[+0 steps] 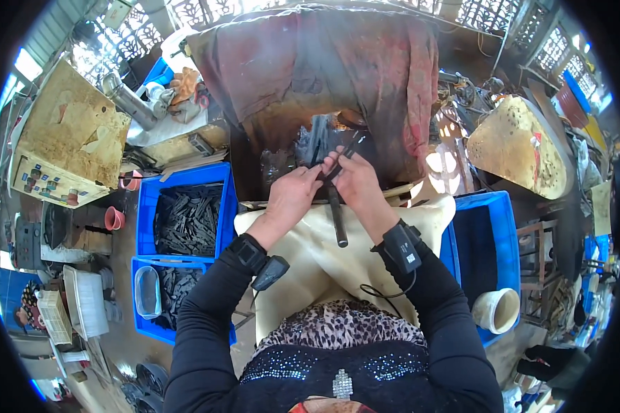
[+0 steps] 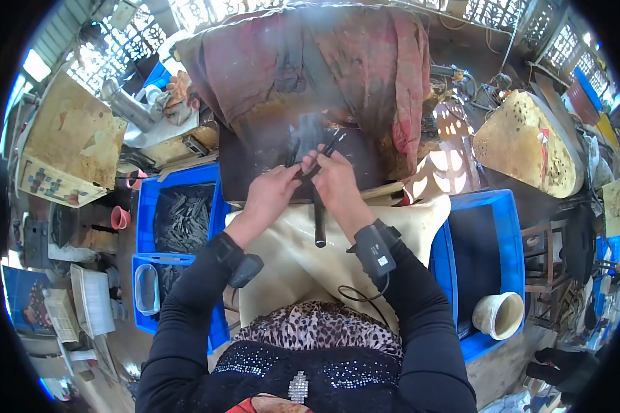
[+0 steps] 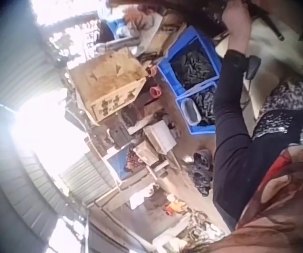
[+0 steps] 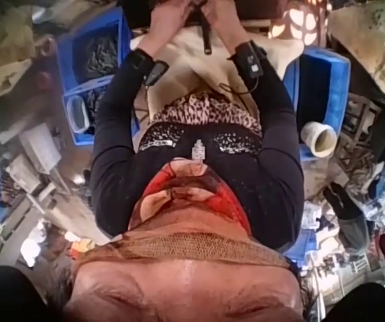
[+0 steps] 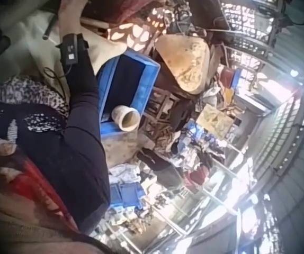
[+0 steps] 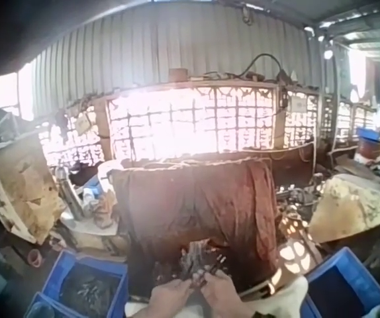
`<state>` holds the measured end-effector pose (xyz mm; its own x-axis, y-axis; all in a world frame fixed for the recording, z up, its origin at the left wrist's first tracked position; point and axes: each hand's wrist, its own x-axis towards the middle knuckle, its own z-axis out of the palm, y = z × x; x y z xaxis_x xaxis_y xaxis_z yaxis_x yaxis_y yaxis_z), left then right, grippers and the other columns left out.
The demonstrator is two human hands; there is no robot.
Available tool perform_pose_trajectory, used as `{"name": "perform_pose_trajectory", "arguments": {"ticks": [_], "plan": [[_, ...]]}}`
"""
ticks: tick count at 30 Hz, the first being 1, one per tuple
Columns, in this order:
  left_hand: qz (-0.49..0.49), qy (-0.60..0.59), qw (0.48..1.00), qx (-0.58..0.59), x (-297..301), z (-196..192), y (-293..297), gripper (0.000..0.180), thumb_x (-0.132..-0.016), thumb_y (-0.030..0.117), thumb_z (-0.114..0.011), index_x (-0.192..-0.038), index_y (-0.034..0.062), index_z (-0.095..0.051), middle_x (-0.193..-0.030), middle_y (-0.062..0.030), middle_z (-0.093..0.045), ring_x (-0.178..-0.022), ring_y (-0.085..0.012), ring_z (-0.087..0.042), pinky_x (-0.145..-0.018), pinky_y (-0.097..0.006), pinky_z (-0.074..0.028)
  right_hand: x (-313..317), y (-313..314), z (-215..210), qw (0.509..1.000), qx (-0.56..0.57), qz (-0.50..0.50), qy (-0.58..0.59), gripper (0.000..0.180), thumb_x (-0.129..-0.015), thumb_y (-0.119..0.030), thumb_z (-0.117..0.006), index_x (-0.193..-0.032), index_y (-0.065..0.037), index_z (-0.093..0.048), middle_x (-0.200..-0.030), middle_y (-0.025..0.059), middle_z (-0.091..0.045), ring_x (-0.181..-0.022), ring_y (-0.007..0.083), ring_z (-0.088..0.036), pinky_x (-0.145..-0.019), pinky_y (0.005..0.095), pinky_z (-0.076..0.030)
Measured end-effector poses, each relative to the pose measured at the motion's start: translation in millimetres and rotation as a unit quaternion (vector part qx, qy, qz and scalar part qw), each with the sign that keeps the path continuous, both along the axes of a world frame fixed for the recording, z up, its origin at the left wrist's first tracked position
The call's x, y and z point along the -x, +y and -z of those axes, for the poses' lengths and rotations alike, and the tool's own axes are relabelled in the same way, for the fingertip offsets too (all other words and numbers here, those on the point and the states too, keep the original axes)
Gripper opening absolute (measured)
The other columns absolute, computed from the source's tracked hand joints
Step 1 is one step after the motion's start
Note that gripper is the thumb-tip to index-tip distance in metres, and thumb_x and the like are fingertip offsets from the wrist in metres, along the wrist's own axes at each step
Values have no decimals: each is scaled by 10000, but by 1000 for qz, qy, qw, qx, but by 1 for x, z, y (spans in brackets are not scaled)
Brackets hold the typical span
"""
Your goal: The person picks up a metal piece from a blue bin, holds it against a rotating grinding wheel while water sprays, and then places the piece into a bucket. This process is repeated with several more metal pieces.
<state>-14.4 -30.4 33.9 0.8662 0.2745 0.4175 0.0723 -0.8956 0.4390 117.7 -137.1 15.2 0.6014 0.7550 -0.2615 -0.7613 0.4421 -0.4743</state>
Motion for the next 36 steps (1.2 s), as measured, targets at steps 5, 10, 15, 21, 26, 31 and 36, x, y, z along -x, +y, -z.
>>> {"name": "perform_pose_trajectory", "arguments": {"ticks": [5, 10, 15, 21, 26, 31, 36], "plan": [[-39, 79, 879, 468, 9, -39, 10, 373, -900, -14, -538, -1268, 51, -553, -1010, -118, -660, -702, -170, -659, -637, -295, -540, -36, -27, 9, 997, 16, -74, -34, 156, -943, -49, -524, -1093, -19, -555, -950, 54, -587, -905, 238, -607, -783, 398, -501], [-77, 72, 871, 480, -10, 0, 57, 286, -937, -7, -499, -1191, 44, -618, -1054, -54, -674, -804, -105, -666, -684, -262, -545, -62, -44, 14, 880, 272, -8, -389, 182, -927, -88, -527, -1091, -21, -567, -917, 111, -600, -847, 305, -621, -708, 435, -495], [0, 66, 971, 231, -41, 51, 90, 352, -859, -53, -516, -1160, 77, -642, -938, -142, -703, -815, -207, -691, -711, -312, -540, -64, -50, 48, 518, 413, 97, -743, 176, -907, -112, -540, -1060, -29, -563, -921, 192, -580, -825, 378, -620, -682, 469, -510], [48, 122, 989, 62, -59, 76, 89, 398, -791, -75, -521, -1136, 73, -652, -954, -219, -678, -876, -337, -674, -779, -366, -523, -48, -48, 33, 454, 463, 75, -758, 116, -903, -131, -551, -959, -30, -547, -897, 177, -572, -787, 381, -627, -659, 460, -527], [74, 161, 981, 75, -58, 85, 91, 368, -796, -51, -517, -1105, 83, -665, -984, -194, -676, -920, -386, -640, -823, -412, -506, -47, -48, 34, 460, 478, 44, -747, 128, -914, -132, -539, -967, -18, -554, -903, 182, -589, -795, 408, -609, -685, 483, -506], [94, 183, 978, -42, -58, 80, 94, 365, -778, -25, -531, -1090, 96, -676, -1015, -168, -675, -963, -377, -624, -839, -440, -494, -46, -45, 33, 433, 503, 36, -747, 123, -893, -149, -558, -935, -34, -547, -910, 160, -591, -782, 372, -631, -666, 459, -529], [127, 190, 972, -56, -60, 73, 98, 377, -764, -5, -545, -1099, 104, -678, -1047, -145, -672, -990, -357, -620, -847, -436, -495, -44, -43, 31, 419, 520, 29, -744, 127, -883, -160, -563, -919, -40, -549, -917, 149, -597, -791, 352, -644, -668, 444, -541]]}}
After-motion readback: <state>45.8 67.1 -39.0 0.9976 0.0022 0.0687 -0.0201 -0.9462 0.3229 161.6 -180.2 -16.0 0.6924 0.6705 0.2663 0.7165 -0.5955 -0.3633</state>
